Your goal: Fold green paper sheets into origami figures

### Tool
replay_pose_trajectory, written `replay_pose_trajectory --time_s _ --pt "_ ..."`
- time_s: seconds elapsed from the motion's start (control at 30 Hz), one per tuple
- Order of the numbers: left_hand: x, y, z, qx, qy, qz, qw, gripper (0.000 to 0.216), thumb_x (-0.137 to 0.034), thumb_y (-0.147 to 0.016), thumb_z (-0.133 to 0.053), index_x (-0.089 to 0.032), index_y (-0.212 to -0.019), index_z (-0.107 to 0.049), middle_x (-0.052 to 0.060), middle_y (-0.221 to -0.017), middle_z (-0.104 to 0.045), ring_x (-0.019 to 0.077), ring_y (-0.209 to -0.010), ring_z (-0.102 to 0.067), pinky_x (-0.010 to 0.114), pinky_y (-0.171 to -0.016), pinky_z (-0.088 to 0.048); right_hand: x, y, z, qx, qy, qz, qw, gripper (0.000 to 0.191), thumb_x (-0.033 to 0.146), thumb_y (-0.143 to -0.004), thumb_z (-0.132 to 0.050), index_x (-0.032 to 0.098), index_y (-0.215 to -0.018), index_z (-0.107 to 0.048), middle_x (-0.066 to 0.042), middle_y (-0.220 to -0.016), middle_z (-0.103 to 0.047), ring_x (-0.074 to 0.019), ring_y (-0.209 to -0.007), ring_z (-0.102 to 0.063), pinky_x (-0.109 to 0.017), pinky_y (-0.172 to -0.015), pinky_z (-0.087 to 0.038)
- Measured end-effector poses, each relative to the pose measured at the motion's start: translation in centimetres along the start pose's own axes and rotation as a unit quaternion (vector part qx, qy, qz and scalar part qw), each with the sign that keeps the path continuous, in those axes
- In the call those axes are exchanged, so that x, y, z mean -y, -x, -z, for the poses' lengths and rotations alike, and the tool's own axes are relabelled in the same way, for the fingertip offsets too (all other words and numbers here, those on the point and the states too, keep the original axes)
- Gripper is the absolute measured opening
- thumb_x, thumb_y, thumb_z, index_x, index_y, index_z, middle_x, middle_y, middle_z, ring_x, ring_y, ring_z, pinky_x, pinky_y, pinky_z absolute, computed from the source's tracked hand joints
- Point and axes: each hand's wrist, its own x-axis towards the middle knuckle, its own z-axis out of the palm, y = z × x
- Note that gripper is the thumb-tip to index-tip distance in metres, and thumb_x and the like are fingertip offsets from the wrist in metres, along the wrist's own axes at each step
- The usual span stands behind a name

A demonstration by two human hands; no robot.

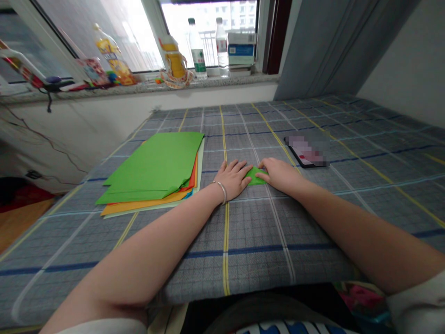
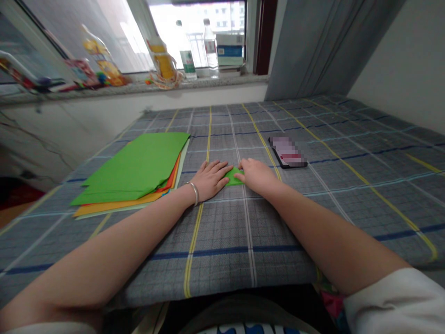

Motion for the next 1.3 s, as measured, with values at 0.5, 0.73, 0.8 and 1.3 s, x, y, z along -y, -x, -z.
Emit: replay_pose_trajectory --time_s 0.5,0.73,0.8,1.3 --pt "0.2 -0.2 0.0 -0.016 0.082 -0.040 0.996 0.054 -0.031 -0.098 -0.037 -0.017 -0.149 -0.028 0.012 -0.151 -0.041 0.0254 -0.144 -0.029 0.056 -0.118 -0.014 -1.3 -0.5 -1.1 -0.013 -0.362 -0.121 0.924 0.015 0.033 -0.076 -0.065 0.021 -0.079 -0.056 -0.001 -0.069 -0.061 -0.0150 -0.063 -0.056 -0.028 -0.056 -0.043" --pt "0.4 -0.4 -0.1 -0.085 0.230 -0.033 0.969 0.048 -0.023 -0.093 -0.043 -0.014 -0.140 -0.037 0.013 -0.137 -0.055 0.0214 -0.124 -0.054 0.040 -0.110 -0.038 -0.1 -0.2 0.3 -0.042 -0.511 -0.078 0.855 0.025 0.040 -0.068 -0.068 0.022 -0.075 -0.052 0.003 -0.065 -0.053 -0.0132 -0.060 -0.050 -0.028 -0.057 -0.041" --pt "0.4 -0.3 0.2 -0.102 0.274 -0.032 0.956 0.041 -0.024 -0.094 -0.042 -0.015 -0.134 -0.043 0.011 -0.127 -0.061 0.0201 -0.115 -0.059 0.036 -0.102 -0.044 0.2 0.0 0.6 -0.054 -0.531 -0.063 0.843 0.026 0.040 -0.067 -0.069 0.023 -0.075 -0.051 0.004 -0.065 -0.053 -0.0130 -0.060 -0.049 -0.028 -0.058 -0.041" --pt "-0.3 0.5 1.5 -0.003 0.395 0.053 0.917 0.024 -0.036 -0.079 -0.069 -0.017 -0.089 -0.058 -0.006 -0.054 -0.056 0.0087 -0.044 -0.050 0.022 -0.049 -0.038 0.8 0.4 1.2 -0.059 -0.547 -0.020 0.835 0.025 0.039 -0.069 -0.069 0.023 -0.075 -0.050 0.003 -0.070 -0.055 -0.0145 -0.066 -0.053 -0.031 -0.066 -0.045"
